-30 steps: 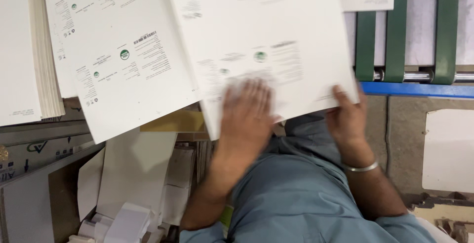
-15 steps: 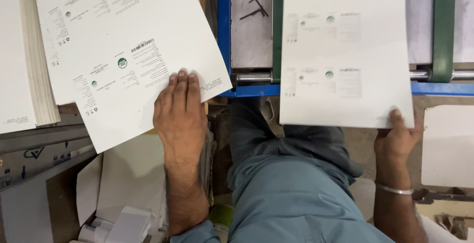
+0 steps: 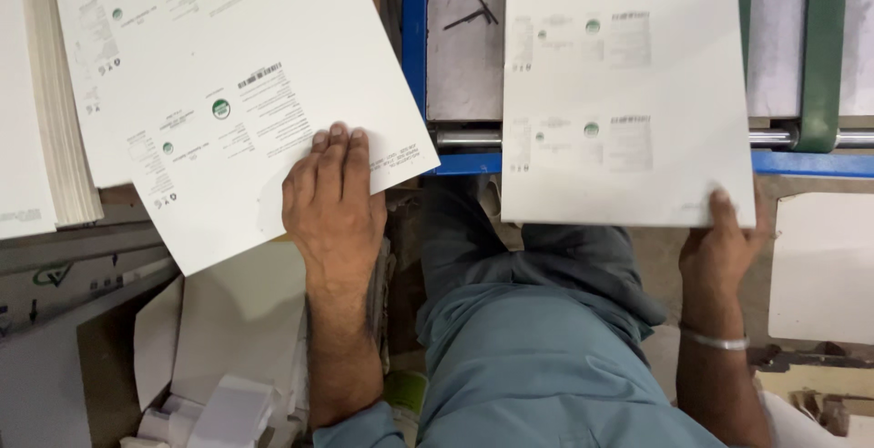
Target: The person repeatedly picks up printed sheets from a stack on the left and feeds them one by one into a blue and green paper processing machine on the right. The sheets are handled by hand and moved from the input stack to the machine's rollers.
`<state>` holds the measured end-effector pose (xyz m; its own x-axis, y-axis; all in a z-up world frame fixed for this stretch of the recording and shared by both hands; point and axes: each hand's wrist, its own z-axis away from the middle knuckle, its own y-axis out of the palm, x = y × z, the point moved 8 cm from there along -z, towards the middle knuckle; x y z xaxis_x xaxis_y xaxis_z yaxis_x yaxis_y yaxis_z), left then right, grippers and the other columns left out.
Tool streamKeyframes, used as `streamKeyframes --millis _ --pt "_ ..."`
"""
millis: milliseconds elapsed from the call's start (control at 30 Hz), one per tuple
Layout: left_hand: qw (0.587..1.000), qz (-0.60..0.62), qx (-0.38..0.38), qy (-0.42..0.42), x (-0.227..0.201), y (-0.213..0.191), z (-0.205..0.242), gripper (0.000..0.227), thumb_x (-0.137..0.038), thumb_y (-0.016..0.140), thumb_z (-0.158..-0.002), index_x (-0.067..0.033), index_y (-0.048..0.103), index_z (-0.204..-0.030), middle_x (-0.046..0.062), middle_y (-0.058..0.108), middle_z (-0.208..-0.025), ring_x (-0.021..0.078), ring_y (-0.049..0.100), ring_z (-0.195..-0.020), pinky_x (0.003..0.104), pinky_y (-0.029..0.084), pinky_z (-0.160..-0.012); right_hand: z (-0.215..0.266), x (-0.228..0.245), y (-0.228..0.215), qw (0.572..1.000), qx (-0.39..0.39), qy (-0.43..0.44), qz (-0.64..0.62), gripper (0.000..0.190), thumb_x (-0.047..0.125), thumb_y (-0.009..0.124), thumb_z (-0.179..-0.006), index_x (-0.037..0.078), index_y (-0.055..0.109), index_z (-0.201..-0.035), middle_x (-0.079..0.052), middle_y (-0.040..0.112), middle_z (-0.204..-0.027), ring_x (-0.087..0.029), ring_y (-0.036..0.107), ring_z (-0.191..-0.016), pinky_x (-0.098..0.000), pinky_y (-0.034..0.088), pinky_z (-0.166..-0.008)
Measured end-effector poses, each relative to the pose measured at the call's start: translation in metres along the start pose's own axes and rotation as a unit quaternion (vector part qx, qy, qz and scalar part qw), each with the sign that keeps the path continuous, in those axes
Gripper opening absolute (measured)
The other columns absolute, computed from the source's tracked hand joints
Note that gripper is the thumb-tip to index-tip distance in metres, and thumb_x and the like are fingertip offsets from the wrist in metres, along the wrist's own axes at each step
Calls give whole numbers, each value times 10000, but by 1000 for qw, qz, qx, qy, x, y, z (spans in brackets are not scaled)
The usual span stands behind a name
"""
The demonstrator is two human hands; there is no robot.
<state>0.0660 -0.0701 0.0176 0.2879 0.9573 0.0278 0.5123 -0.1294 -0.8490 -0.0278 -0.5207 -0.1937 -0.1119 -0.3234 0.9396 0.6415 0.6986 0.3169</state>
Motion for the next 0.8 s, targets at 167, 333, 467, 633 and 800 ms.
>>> streamKeyframes --millis 167,333,467,633,800 --pt "1000 19 9 -2 0 -1 -1 344 -92 733 -960 -29 702 -1296 103 686 -1319 270 609 -1269 465 478 -1131 -43 -6 35 995 43 -42 -75 418 -7 623 -1056 -46 519 -1459 -160 630 -1382 -263 650 -1295 -382 579 -1157" --pt "999 35 23 -2 2 1 1 371 -123 722 -968 -21 685 -1323 122 669 -1344 288 587 -1298 478 457 -1145 -59 -19 37 998 8 -4 -54 421 3 623 -1006 -19 512 -1411 -151 638 -1324 -260 679 -1211 -392 627 -1063" --pt "999 32 30 1 3 3 2 391 -130 720 -960 -27 681 -1335 120 665 -1355 289 578 -1310 481 450 -1156 -62 -27 27 999 15 15 -49 424 -12 633 -1035 -43 511 -1440 -161 639 -1354 -271 686 -1227 -397 631 -1058" --pt "999 37 31 0 2 3 2 418 -102 721 -931 -20 682 -1339 127 662 -1362 302 569 -1297 486 448 -1143 -122 -47 32 996 10 7 -90 587 -70 677 -1062 2 358 -1549 -190 591 -1469 -289 680 -1300 -426 631 -1133" --pt "999 43 29 -1 3 5 4 430 -85 729 -931 -12 668 -1351 136 652 -1374 302 560 -1326 488 444 -1162 -176 -52 88 993 50 69 -80 547 42 611 -1066 15 321 -1528 -211 586 -1442 -329 721 -1234 -470 703 -987"
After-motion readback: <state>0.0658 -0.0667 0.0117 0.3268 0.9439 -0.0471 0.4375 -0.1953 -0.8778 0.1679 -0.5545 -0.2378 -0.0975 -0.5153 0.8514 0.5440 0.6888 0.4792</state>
